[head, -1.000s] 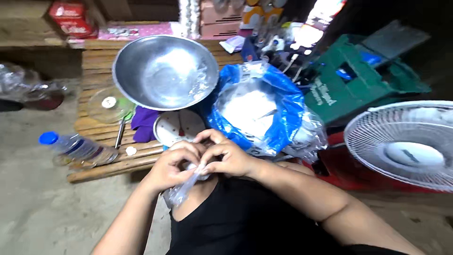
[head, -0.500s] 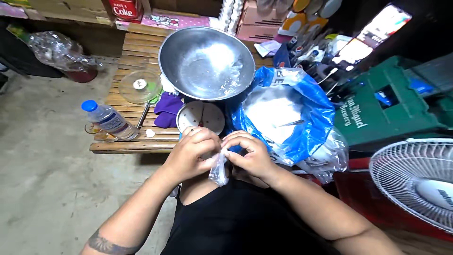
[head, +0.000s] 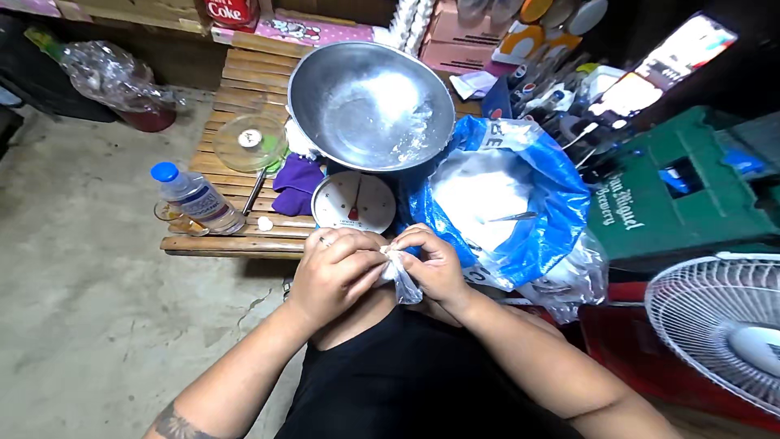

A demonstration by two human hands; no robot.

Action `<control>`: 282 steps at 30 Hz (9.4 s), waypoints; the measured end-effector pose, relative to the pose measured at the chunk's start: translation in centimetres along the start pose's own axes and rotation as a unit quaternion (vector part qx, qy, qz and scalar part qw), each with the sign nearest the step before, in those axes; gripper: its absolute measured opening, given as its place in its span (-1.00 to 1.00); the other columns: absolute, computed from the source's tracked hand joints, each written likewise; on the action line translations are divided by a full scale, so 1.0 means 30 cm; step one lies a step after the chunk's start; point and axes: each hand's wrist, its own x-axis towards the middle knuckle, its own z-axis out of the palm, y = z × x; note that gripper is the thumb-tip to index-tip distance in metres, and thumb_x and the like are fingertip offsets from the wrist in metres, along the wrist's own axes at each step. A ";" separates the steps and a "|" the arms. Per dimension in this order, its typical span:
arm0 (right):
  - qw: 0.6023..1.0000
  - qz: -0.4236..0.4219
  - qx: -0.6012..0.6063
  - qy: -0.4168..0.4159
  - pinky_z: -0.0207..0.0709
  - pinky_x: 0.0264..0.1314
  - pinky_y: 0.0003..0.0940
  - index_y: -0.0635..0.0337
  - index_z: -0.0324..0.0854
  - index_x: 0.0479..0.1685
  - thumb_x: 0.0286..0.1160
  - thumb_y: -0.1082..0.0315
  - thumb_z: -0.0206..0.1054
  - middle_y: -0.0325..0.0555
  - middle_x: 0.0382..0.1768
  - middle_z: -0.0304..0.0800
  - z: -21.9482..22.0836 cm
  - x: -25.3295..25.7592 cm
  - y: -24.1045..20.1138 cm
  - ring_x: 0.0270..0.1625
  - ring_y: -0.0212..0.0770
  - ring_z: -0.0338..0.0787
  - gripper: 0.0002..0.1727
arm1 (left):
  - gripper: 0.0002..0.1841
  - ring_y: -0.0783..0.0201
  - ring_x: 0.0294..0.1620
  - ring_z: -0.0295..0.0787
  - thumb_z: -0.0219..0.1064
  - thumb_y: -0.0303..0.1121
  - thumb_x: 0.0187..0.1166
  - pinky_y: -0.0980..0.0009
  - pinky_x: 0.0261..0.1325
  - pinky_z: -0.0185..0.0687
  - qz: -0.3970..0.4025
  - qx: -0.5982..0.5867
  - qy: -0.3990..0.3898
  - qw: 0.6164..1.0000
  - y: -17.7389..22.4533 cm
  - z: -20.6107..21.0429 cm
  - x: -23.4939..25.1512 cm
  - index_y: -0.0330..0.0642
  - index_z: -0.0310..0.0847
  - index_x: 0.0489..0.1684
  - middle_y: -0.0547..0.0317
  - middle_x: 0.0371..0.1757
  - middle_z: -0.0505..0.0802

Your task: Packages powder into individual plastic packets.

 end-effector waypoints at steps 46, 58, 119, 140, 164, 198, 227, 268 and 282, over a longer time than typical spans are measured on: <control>0.969 -0.180 -0.070 -0.154 0.35 0.60 0.00 0.11 0.74 -0.36 0.21 0.38 0.52 -0.23 -0.18 0.85 -0.064 0.076 -0.017 0.08 -0.33 0.77 -0.91 | -0.96 0.47 0.06 0.70 0.49 -0.36 0.27 0.54 0.11 0.65 -0.120 -0.337 -0.138 0.924 -0.073 -0.003 0.074 -0.08 0.79 -0.43 0.34 -0.16 0.80; 0.986 -0.103 -0.096 -0.089 0.35 0.62 -0.11 0.12 0.78 -0.36 0.24 0.32 0.53 -0.27 -0.23 0.88 -0.052 0.059 -0.033 0.07 -0.37 0.79 -0.90 | -0.77 0.14 0.14 0.76 0.34 -0.28 0.58 0.09 0.25 0.50 0.070 0.044 -0.128 0.988 -0.006 -0.087 0.083 -0.01 0.91 0.03 0.16 0.03 0.89; 0.992 -0.004 -0.110 -0.069 0.30 0.48 -0.12 0.02 0.84 -0.45 0.33 0.12 0.53 -0.24 0.04 0.70 0.000 0.002 -0.045 0.31 -0.24 0.53 -0.80 | -0.85 0.25 0.23 0.64 0.19 -0.40 0.66 0.26 0.38 0.52 0.027 -0.165 -0.081 0.983 0.045 -0.071 0.115 -0.20 0.66 -0.24 0.08 0.03 0.73; 0.997 0.033 -0.029 -0.057 0.41 0.34 -0.47 0.04 0.89 -0.37 0.28 0.25 0.59 -0.37 -0.14 0.66 -0.027 -0.059 -0.141 0.18 -0.43 0.54 -0.90 | -0.59 0.23 0.55 0.55 0.43 -0.18 0.53 0.16 0.62 0.48 -0.040 -0.277 -0.106 0.954 -0.026 0.069 -0.074 -0.18 0.69 0.27 0.12 0.39 0.74; 0.990 -0.104 0.090 -0.015 0.49 0.21 -0.47 0.15 0.87 -0.36 0.44 0.38 0.48 -0.27 -0.29 0.76 0.032 -0.200 -0.106 0.03 -0.42 0.64 -0.91 | -0.77 0.23 0.35 0.67 0.16 -0.13 0.80 0.16 0.56 0.44 0.170 -0.162 -0.015 0.972 -0.020 0.194 -0.148 -0.04 0.63 -0.14 0.20 0.11 0.80; 0.959 -0.109 0.147 0.217 0.59 0.39 -0.48 -0.15 0.84 -0.04 0.55 0.22 0.46 -0.42 0.14 0.76 -0.461 -0.285 -0.202 0.28 -0.45 0.68 -0.88 | -0.61 0.29 0.39 0.67 0.56 -0.26 0.49 0.33 0.47 0.62 0.222 -0.138 -0.011 0.965 0.133 0.292 0.441 0.07 0.66 0.28 0.21 0.27 0.74; 0.987 0.112 0.024 0.110 0.63 0.39 -0.51 0.37 0.68 0.15 0.29 0.18 0.62 -0.20 0.05 0.87 -0.376 -0.101 -0.168 0.20 -0.56 0.77 -0.47 | -0.45 0.50 0.21 0.72 0.45 0.11 0.52 0.52 0.23 0.68 -0.062 -0.505 -0.070 0.858 0.098 0.455 0.367 0.21 0.55 0.48 0.47 0.32 0.74; 0.981 0.049 -0.015 0.187 0.57 0.37 -0.52 0.19 0.82 0.08 0.27 0.08 0.66 -0.24 0.09 0.81 -0.409 -0.102 -0.219 0.26 -0.47 0.68 -0.53 | -0.44 0.48 0.09 0.85 0.64 -0.34 0.34 0.44 0.23 0.81 -0.057 -0.522 -0.151 0.837 0.104 0.473 0.282 -0.20 0.59 0.35 0.33 0.14 0.89; 0.971 -0.029 -0.102 0.215 0.50 0.35 -0.52 0.15 0.85 -0.22 0.30 0.01 0.63 -0.29 -0.16 0.83 -0.421 -0.097 -0.184 0.17 -0.48 0.67 -0.63 | -0.44 0.51 0.17 0.80 0.64 -0.25 0.38 0.46 0.30 0.76 0.008 -0.452 -0.138 0.881 0.087 0.497 0.282 -0.17 0.61 0.37 0.32 0.21 0.85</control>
